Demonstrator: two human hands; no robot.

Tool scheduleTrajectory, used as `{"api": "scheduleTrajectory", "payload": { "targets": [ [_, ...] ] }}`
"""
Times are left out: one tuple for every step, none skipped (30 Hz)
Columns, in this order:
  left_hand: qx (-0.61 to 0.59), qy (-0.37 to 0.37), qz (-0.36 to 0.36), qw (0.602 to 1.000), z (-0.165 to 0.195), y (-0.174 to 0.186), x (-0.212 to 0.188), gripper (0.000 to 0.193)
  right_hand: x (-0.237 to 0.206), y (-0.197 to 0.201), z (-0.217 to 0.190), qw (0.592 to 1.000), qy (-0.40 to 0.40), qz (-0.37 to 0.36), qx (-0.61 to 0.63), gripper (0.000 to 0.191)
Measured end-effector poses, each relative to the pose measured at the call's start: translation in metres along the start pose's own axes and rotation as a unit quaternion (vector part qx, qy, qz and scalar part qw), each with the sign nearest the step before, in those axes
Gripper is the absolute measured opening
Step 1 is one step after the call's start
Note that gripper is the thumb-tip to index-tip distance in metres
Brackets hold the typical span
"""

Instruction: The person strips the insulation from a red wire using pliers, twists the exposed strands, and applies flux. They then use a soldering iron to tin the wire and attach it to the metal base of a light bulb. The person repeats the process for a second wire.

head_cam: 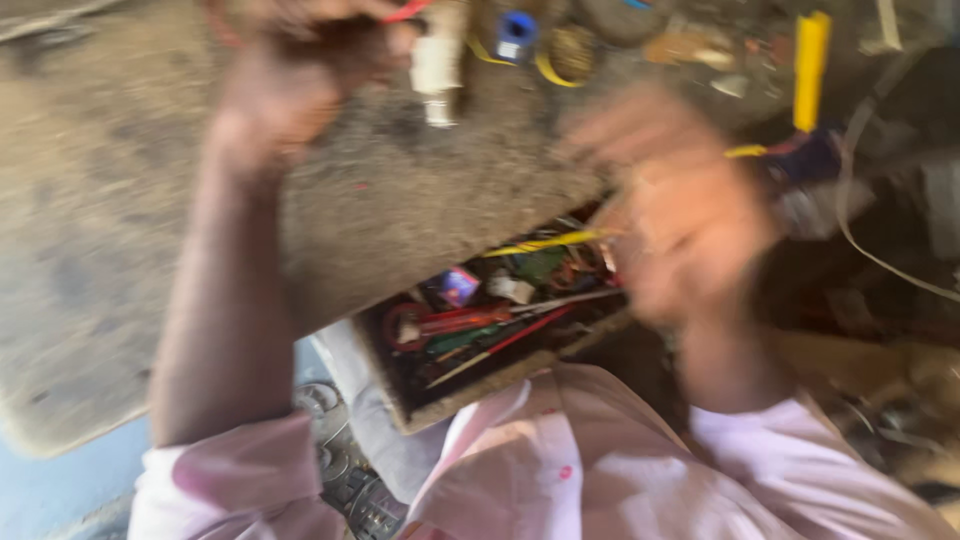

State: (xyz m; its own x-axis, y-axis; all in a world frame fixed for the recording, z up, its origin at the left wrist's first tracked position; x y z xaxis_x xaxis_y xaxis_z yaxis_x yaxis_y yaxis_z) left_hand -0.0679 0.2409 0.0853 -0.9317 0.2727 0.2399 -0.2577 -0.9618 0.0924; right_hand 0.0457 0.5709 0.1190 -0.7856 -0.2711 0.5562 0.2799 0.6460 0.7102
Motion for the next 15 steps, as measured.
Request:
{"api": "scheduleTrajectory", "payload": {
  "targets": [
    [-0.016,0.018,0.005,1.000,-0.003,0.001,-0.001,0.012,-0.014,-0.015,-0.034,0.994,0.032,-0.076,0.074,0.033],
    [-0.023,0.001,-0.005,1.000,0.001,0.000,-0.001,0.014,-0.023,-0.020,-0.048,0.979,0.049,-0.136,0.143,0.034],
    [-0.030,-0.018,-0.013,0.999,0.006,0.000,0.000,0.017,-0.030,-0.019,-0.061,0.963,0.081,-0.172,0.191,0.035],
    [0.006,-0.029,-0.012,1.000,0.011,0.001,-0.003,0.016,-0.034,-0.018,-0.071,0.943,0.111,-0.206,0.235,0.036],
    [0.012,-0.038,-0.016,0.999,0.014,0.001,0.000,0.015,-0.035,-0.014,-0.076,0.932,0.134,-0.220,0.256,0.038],
    [0.017,-0.047,-0.020,0.999,0.018,0.000,0.001,0.015,-0.035,-0.010,-0.079,0.924,0.152,-0.228,0.268,0.039],
    [-0.006,-0.041,-0.032,0.999,0.020,0.000,0.004,0.015,-0.036,-0.008,-0.084,0.917,0.163,-0.234,0.281,0.040],
    [-0.003,-0.038,-0.029,0.999,0.022,0.000,0.000,0.014,-0.037,-0.010,-0.093,0.913,0.170,-0.238,0.286,0.041],
    [-0.001,-0.036,-0.026,0.999,0.023,0.000,-0.003,0.013,-0.035,-0.017,-0.106,0.911,0.174,-0.236,0.289,0.043],
    [0.028,-0.045,-0.007,0.999,0.025,0.001,-0.005,0.012,-0.031,-0.029,-0.122,0.910,0.179,-0.237,0.289,0.044],
    [0.059,-0.056,0.014,0.997,0.026,0.003,-0.006,0.011,-0.025,-0.042,-0.138,0.910,0.180,-0.237,0.287,0.045],
    [0.030,-0.045,0.000,0.999,0.022,0.000,-0.004,0.012,-0.019,-0.056,-0.155,0.915,0.179,-0.232,0.275,0.046],
    [-0.002,-0.032,-0.015,0.999,0.017,-0.004,-0.001,0.015,-0.012,-0.069,-0.169,0.925,0.170,-0.225,0.257,0.048],
    [0.007,-0.033,-0.018,0.999,0.015,-0.007,-0.001,0.015,-0.007,-0.078,-0.181,0.931,0.164,-0.219,0.243,0.049],
    [0.014,-0.034,-0.023,0.999,0.012,-0.010,0.001,0.014,0.010,-0.080,-0.154,0.960,0.128,-0.185,0.165,0.050]
  ]
}}
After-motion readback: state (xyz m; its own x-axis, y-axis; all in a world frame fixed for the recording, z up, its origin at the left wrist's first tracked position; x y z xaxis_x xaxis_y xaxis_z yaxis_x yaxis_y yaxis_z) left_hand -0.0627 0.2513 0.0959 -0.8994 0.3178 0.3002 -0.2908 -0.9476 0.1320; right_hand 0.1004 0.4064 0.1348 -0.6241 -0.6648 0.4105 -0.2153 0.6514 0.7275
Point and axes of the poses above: each hand's wrist, its own x-axis towards the middle knuckle, its own y-axis out of the back of the hand, z = x × y, the point moved 9 cm from there along x, towards the middle knuckle, and after that the axes turned 9 degrees about x, right-handed, at the moved point
